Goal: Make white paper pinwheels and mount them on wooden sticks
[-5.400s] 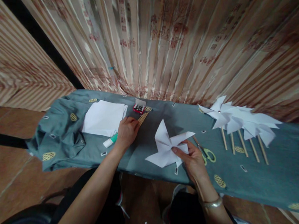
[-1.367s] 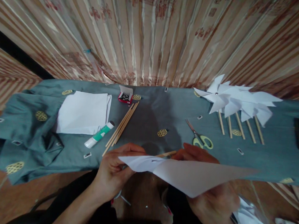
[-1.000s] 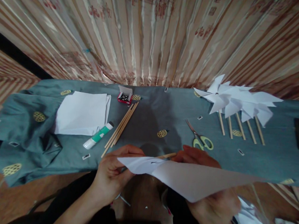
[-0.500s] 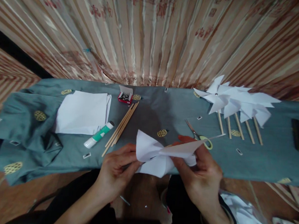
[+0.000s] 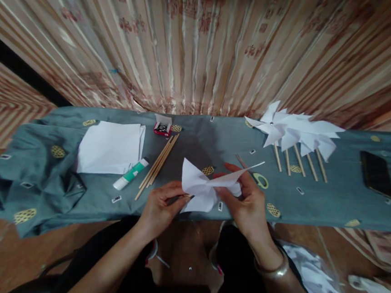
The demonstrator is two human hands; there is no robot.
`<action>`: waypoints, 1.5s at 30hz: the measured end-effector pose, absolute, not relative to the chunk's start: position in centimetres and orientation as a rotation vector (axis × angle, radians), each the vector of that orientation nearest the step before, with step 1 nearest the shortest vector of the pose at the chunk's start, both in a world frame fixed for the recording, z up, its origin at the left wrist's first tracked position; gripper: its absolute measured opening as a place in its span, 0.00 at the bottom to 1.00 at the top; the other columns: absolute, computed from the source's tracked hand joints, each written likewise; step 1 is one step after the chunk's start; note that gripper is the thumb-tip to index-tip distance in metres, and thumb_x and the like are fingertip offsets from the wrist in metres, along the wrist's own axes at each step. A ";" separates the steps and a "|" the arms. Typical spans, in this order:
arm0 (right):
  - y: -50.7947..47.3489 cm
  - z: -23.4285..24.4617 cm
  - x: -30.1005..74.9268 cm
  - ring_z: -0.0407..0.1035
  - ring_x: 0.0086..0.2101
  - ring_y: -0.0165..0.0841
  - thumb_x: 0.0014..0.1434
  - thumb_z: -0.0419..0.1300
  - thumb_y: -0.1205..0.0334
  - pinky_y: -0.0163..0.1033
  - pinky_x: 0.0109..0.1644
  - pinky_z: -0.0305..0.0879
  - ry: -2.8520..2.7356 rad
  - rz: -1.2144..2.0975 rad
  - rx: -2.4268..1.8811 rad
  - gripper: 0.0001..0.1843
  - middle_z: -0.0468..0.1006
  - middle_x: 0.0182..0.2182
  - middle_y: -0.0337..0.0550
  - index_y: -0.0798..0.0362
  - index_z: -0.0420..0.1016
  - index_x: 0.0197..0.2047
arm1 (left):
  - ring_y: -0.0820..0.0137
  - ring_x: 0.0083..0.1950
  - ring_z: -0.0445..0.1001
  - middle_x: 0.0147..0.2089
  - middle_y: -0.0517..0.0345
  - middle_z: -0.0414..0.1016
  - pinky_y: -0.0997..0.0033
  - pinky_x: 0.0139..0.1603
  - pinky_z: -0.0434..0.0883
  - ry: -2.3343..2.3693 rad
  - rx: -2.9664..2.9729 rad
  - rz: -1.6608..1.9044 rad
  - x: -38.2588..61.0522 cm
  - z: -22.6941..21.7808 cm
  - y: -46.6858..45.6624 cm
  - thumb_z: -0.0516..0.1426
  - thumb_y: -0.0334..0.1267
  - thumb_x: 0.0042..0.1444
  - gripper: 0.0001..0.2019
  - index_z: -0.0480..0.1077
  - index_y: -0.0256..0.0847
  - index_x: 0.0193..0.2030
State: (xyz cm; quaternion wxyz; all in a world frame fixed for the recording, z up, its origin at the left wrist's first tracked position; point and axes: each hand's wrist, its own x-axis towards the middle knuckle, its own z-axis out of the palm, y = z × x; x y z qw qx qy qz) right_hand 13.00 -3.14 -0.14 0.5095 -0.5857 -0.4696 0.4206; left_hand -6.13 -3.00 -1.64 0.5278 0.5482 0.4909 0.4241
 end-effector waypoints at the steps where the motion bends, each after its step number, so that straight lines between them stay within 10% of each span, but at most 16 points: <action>1: -3.1 -0.2 13.1 0.78 0.33 0.37 0.49 0.70 0.54 0.40 0.35 0.75 -1.127 1.031 -1.399 0.27 0.83 0.34 0.43 0.53 0.72 0.51 | 0.67 0.40 0.78 0.40 0.50 0.82 0.72 0.41 0.74 1.169 1.296 1.009 -6.1 -1.7 -3.0 0.64 0.34 0.50 0.07 0.83 0.41 0.36; 45: -0.2 -1.1 14.9 0.72 0.26 0.32 0.39 0.74 0.55 0.37 0.33 0.67 -0.889 1.209 -1.256 0.19 0.82 0.28 0.37 0.52 0.78 0.34 | 0.72 0.28 0.71 0.32 0.54 0.80 0.74 0.31 0.69 1.179 1.271 0.896 -7.0 -3.7 -2.7 0.62 0.43 0.52 0.15 0.80 0.37 0.43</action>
